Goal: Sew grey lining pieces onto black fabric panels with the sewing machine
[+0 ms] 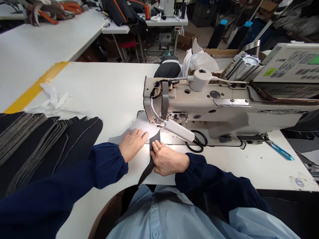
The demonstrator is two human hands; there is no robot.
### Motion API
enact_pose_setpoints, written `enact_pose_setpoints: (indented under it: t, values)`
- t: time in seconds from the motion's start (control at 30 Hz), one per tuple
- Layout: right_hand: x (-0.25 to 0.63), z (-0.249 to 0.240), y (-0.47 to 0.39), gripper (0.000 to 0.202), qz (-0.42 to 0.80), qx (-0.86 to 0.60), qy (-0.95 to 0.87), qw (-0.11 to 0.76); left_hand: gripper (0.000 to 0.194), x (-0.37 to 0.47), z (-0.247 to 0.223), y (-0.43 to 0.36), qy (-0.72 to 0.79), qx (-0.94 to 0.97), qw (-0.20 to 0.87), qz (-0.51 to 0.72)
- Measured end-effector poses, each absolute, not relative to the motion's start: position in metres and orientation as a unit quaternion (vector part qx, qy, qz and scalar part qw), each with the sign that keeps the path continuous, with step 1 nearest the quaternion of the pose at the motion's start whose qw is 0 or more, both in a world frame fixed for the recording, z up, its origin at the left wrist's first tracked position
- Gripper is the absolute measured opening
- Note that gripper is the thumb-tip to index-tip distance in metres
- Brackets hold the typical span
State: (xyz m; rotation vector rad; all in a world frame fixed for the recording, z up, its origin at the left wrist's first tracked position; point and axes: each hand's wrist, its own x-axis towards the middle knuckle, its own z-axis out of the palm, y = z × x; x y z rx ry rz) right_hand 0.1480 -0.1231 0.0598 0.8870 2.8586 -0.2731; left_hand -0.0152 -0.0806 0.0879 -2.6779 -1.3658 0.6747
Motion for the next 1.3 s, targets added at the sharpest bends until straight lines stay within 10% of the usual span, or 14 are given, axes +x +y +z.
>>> enact_pose_setpoints:
  t: [0.5,1.3]
  values:
    - [0.146,0.046,-0.152,0.035,0.018,0.265,0.964,0.033,0.035,0.000,0.089,-0.091,-0.418,-0.865,-0.079,0.265]
    - [0.139,-0.012,-0.177,0.033,0.057,0.320,0.934,-0.152,0.032,-0.021,0.008,-0.097,-0.356,-0.908,-0.088,-0.201]
